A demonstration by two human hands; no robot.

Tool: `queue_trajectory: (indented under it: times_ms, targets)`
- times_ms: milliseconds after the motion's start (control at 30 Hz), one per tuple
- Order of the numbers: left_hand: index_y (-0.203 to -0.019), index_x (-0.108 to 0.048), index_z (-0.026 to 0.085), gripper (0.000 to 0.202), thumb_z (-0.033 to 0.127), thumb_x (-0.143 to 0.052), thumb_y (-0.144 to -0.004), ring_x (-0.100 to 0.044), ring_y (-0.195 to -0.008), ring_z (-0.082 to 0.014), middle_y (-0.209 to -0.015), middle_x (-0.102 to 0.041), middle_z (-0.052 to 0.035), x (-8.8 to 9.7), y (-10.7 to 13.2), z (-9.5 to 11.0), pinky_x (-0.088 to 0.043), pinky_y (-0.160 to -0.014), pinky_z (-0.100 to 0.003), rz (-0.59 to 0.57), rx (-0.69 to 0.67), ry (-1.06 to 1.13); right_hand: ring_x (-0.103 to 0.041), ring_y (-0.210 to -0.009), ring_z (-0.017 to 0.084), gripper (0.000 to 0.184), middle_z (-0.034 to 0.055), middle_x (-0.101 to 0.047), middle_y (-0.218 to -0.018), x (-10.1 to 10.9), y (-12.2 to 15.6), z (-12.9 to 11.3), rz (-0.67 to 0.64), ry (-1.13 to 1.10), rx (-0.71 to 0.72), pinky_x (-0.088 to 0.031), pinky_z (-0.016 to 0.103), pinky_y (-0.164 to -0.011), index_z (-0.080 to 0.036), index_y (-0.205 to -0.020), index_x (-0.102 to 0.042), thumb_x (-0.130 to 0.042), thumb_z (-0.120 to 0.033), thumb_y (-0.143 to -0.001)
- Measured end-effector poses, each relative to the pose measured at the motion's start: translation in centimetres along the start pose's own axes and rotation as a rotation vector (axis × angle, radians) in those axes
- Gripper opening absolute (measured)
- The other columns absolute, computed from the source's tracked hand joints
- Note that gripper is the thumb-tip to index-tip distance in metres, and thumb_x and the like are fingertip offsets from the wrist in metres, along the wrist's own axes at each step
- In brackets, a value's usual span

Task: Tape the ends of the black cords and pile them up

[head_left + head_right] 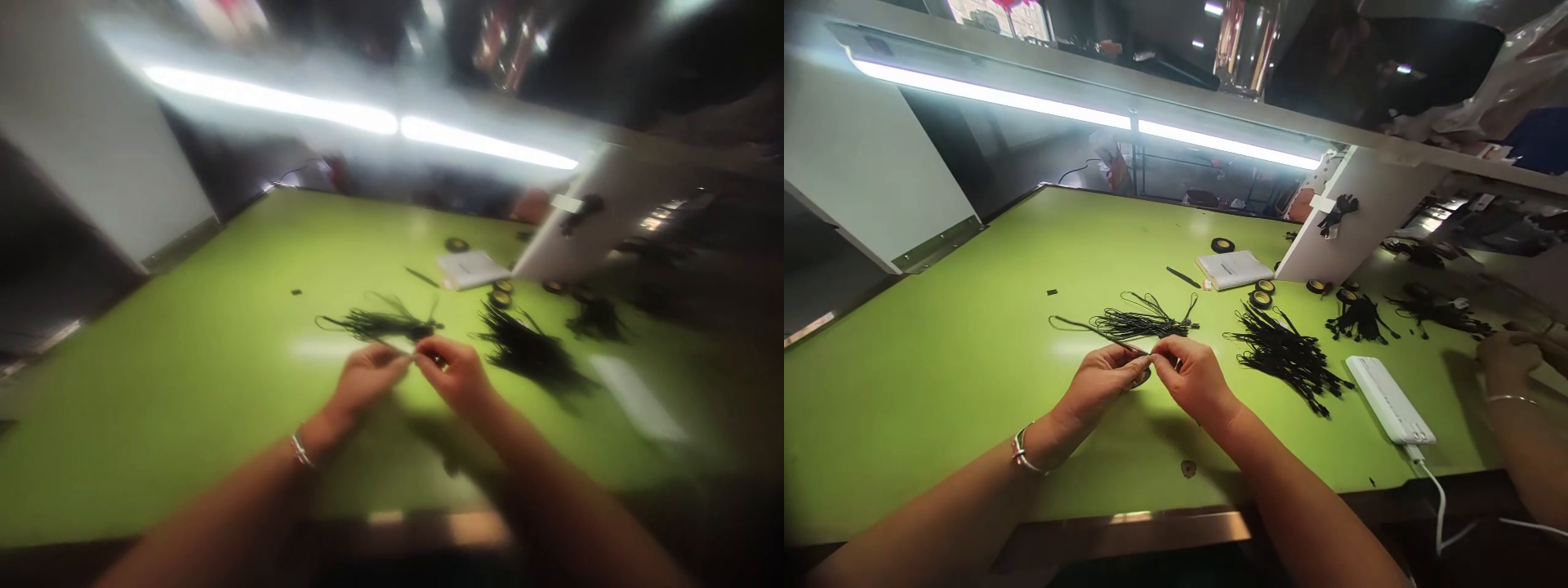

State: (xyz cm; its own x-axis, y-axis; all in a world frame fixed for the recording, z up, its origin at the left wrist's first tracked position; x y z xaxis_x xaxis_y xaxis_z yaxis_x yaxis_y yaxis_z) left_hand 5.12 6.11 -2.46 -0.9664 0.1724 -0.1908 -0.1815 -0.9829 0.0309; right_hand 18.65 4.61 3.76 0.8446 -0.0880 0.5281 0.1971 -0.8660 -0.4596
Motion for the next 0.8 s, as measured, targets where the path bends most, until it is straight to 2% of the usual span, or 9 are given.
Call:
queue_trajectory:
  times_ms: [133, 267, 467, 700, 800]
  targets:
    - [-0.072, -0.071, 0.013, 0.016, 0.028, -0.075, -0.071, -0.048, -0.054, -0.0097, -0.059, -0.061, -0.0002, 0.2, -0.1, 0.1, -0.038, -0.053, -0.022, 0.045, -0.027, -0.080, -0.057, -0.064, 0.013, 0.011, 0.0027, -0.067, -0.073, -0.3, 0.2, -0.3, 0.010, 0.105, 0.154, -0.045, 0.025, -0.059, -0.020, -0.081, -0.067, -0.056, -0.018, -0.084]
    - [-0.075, -0.073, 0.014, 0.011, 0.024, -0.074, -0.070, -0.052, -0.057, -0.0107, -0.064, -0.066, -0.0015, 0.2, -0.1, 0.2, -0.040, -0.054, -0.022, 0.042, -0.038, -0.130, -0.059, -0.065, 0.014, 0.011, 0.0023, -0.068, -0.073, 0.0, 0.2, 0.1, 0.004, 0.117, 0.139, -0.047, 0.026, -0.062, -0.021, -0.081, -0.067, -0.058, -0.016, -0.083]
    - [-0.078, -0.074, 0.016, 0.016, 0.031, -0.076, -0.073, -0.055, -0.060, -0.0113, -0.070, -0.069, -0.0023, 0.0, 0.2, 0.4, -0.042, -0.056, -0.023, 0.015, -0.050, -0.149, -0.062, -0.066, 0.015, 0.010, 0.0024, -0.070, -0.075, 0.3, 0.6, 0.2, 0.022, 0.127, 0.122, -0.048, 0.027, -0.063, -0.021, -0.082, -0.068, -0.059, -0.016, -0.082]
    - [-0.078, -0.070, 0.015, 0.019, 0.032, -0.076, -0.072, -0.051, -0.058, -0.0108, -0.065, -0.063, -0.0006, -0.8, 0.7, 1.5, -0.038, -0.054, -0.023, -0.023, -0.055, -0.047, -0.061, -0.068, 0.015, 0.012, 0.0033, -0.069, -0.075, 0.5, 0.8, -0.7, 0.059, 0.263, 0.237, -0.049, 0.027, -0.065, -0.021, -0.082, -0.067, -0.057, -0.014, -0.083]
    - [-0.067, -0.063, 0.014, 0.029, 0.039, -0.068, -0.080, -0.045, -0.054, -0.0099, -0.057, -0.054, 0.0010, -1.2, 1.0, 2.0, -0.035, -0.053, -0.024, -0.046, -0.030, -0.033, -0.060, -0.069, 0.016, 0.013, 0.0049, -0.068, -0.074, 0.5, 1.0, -1.0, 0.069, 0.360, 0.270, -0.048, 0.029, -0.066, -0.020, -0.078, -0.067, -0.056, -0.014, -0.084]
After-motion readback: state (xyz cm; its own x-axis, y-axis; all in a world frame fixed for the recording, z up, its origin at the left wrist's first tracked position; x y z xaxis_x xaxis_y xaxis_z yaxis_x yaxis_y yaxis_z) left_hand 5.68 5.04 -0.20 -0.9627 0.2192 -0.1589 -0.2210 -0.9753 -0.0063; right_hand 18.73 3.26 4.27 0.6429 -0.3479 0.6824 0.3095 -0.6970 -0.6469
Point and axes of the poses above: each hand's wrist, its own y-axis away from the middle knuckle, its own x-axis out of the back of the hand, z = x × y, the point moved 7 cm from there along -y, towards the middle knuckle
